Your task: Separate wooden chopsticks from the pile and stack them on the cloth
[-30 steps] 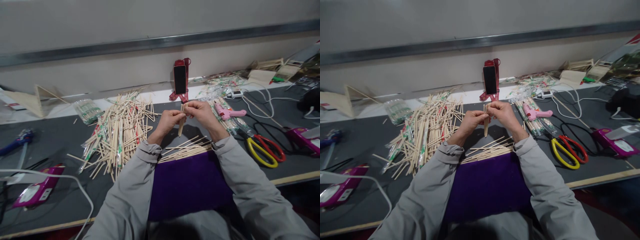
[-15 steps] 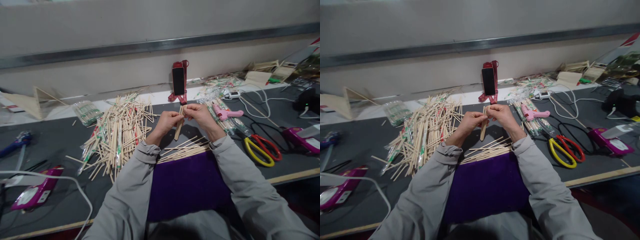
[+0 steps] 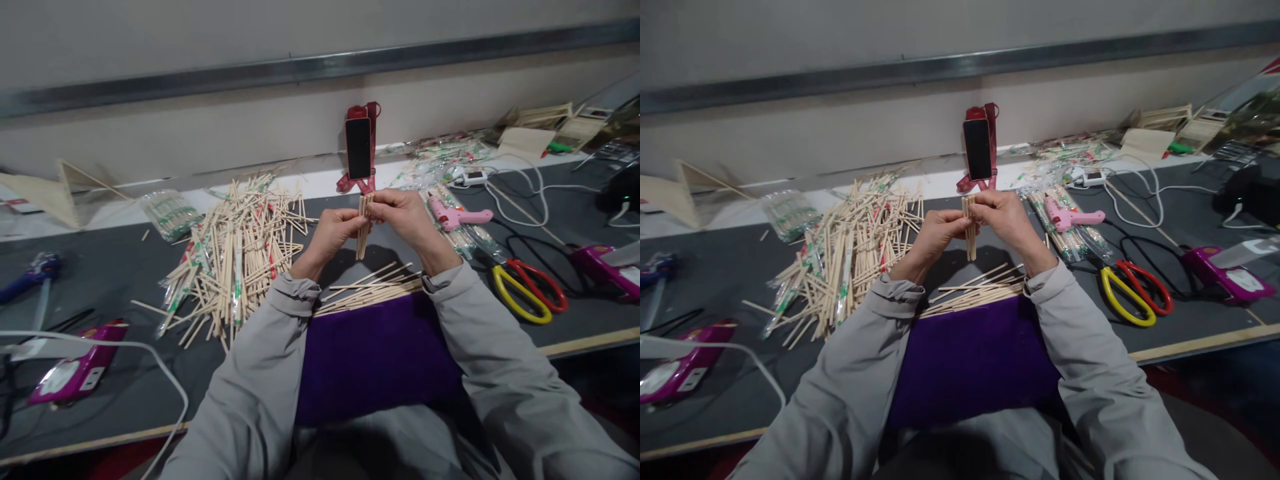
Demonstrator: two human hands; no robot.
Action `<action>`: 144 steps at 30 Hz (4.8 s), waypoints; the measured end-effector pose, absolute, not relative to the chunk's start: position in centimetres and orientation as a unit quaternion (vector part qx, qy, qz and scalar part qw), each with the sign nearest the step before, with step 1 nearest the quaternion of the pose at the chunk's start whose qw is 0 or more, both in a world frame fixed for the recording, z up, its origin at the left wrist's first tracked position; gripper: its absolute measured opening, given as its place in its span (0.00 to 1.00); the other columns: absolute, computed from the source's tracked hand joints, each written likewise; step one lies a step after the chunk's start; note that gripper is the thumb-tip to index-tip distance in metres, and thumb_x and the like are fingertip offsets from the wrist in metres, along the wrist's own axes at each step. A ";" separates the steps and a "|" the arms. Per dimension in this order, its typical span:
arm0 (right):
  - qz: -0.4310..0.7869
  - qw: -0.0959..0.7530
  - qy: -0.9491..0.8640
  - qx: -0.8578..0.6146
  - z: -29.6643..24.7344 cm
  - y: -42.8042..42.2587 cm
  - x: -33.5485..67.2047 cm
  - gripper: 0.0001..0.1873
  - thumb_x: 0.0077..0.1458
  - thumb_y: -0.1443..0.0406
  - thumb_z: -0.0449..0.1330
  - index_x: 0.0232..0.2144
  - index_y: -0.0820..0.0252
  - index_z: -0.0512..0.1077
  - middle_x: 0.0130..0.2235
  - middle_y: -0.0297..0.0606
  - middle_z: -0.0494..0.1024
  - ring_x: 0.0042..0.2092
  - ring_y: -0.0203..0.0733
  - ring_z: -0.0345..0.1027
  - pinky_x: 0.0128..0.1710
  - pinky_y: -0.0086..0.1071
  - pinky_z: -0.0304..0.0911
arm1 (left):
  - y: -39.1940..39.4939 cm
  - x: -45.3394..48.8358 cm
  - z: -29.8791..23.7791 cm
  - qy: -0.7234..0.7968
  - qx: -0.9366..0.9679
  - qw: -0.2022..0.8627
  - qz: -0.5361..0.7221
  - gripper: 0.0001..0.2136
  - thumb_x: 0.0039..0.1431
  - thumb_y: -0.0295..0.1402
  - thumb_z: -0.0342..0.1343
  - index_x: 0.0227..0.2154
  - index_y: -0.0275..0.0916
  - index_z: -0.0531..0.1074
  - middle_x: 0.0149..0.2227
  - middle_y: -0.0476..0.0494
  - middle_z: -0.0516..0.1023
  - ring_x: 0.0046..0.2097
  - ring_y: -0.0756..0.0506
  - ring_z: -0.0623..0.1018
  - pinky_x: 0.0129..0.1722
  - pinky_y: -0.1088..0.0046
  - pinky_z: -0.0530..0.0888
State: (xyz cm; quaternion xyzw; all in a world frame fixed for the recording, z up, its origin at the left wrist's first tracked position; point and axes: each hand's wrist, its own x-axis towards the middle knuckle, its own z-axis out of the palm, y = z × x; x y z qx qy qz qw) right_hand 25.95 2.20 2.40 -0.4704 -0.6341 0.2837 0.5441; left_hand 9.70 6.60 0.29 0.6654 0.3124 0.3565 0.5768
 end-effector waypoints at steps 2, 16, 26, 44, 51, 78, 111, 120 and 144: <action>0.272 0.539 -0.646 -0.468 2.5 2.2 25.9 0.07 0.51 0.65 0.59 0.26 0.60 0.77 0.27 0.32 0.74 0.29 0.35 0.64 0.31 0.30 0.59 | 6.6 9.7 0.0 0.306 0.666 0.573 0.367 0.13 0.50 0.41 0.62 0.32 0.35 0.80 0.30 0.44 0.80 0.32 0.49 0.76 0.36 0.71 0.73; 0.186 0.505 -0.699 -0.471 3.0 1.3 25.7 0.07 0.52 0.67 0.59 0.27 0.61 0.77 0.28 0.34 0.73 0.31 0.35 0.65 0.33 0.31 0.58 | 6.7 8.9 0.2 0.268 0.708 0.563 0.331 0.16 0.51 0.44 0.62 0.30 0.34 0.79 0.29 0.45 0.79 0.32 0.49 0.76 0.36 0.72 0.71; 0.230 0.514 -0.683 -0.466 3.0 0.8 26.0 0.06 0.51 0.66 0.61 0.25 0.60 0.77 0.29 0.34 0.74 0.32 0.35 0.66 0.33 0.32 0.59 | 6.6 9.5 -0.1 0.266 0.738 0.527 0.325 0.15 0.52 0.44 0.61 0.28 0.33 0.79 0.26 0.47 0.77 0.29 0.51 0.73 0.33 0.75 0.69; 0.314 0.582 -0.600 -0.450 3.4 0.2 26.1 0.07 0.49 0.64 0.63 0.23 0.62 0.76 0.29 0.34 0.76 0.29 0.32 0.66 0.31 0.29 0.63 | 5.3 10.3 0.8 0.227 0.735 0.576 0.279 0.22 0.59 0.51 0.53 0.30 0.34 0.74 0.28 0.44 0.78 0.30 0.50 0.76 0.33 0.74 0.73; 0.334 0.560 -0.614 -0.444 4.1 -0.5 26.4 0.11 0.55 0.61 0.58 0.26 0.62 0.72 0.27 0.34 0.75 0.27 0.33 0.65 0.31 0.30 0.64 | 4.4 10.9 1.6 0.224 0.705 0.617 0.267 0.17 0.59 0.47 0.55 0.34 0.35 0.73 0.24 0.51 0.70 0.22 0.56 0.67 0.22 0.81 0.64; 0.071 0.248 -0.508 -0.822 0.0 -21.8 44.7 0.35 0.46 0.65 0.60 0.58 0.54 0.64 0.50 0.44 0.77 0.48 0.54 0.73 0.47 0.47 0.69 | 4.3 12.4 -0.4 0.305 0.645 0.636 0.294 0.12 0.58 0.42 0.57 0.32 0.36 0.74 0.24 0.51 0.71 0.21 0.56 0.68 0.21 0.81 0.63; 0.143 0.300 -0.725 -0.603 2.3 -5.9 32.1 0.38 0.42 0.55 0.68 0.55 0.55 0.63 0.46 0.44 0.75 0.39 0.47 0.72 0.37 0.38 0.68 | 4.2 7.3 1.8 0.298 0.716 0.585 0.235 0.14 0.60 0.43 0.54 0.34 0.36 0.74 0.27 0.48 0.75 0.28 0.52 0.75 0.30 0.76 0.71; 0.153 0.287 -0.745 -0.583 1.9 -5.8 32.2 0.38 0.46 0.54 0.66 0.58 0.53 0.61 0.50 0.43 0.74 0.43 0.48 0.72 0.40 0.38 0.69 | 3.7 7.5 2.0 0.292 0.756 0.547 0.210 0.13 0.63 0.38 0.52 0.29 0.36 0.75 0.25 0.48 0.75 0.29 0.52 0.74 0.33 0.77 0.71; 0.126 0.276 -0.783 -0.543 1.7 -6.0 31.7 0.36 0.54 0.51 0.60 0.62 0.53 0.58 0.52 0.44 0.71 0.49 0.50 0.69 0.48 0.43 0.66 | 3.6 7.4 1.8 0.264 0.774 0.526 0.231 0.13 0.64 0.39 0.50 0.34 0.35 0.73 0.26 0.50 0.73 0.27 0.54 0.72 0.30 0.78 0.70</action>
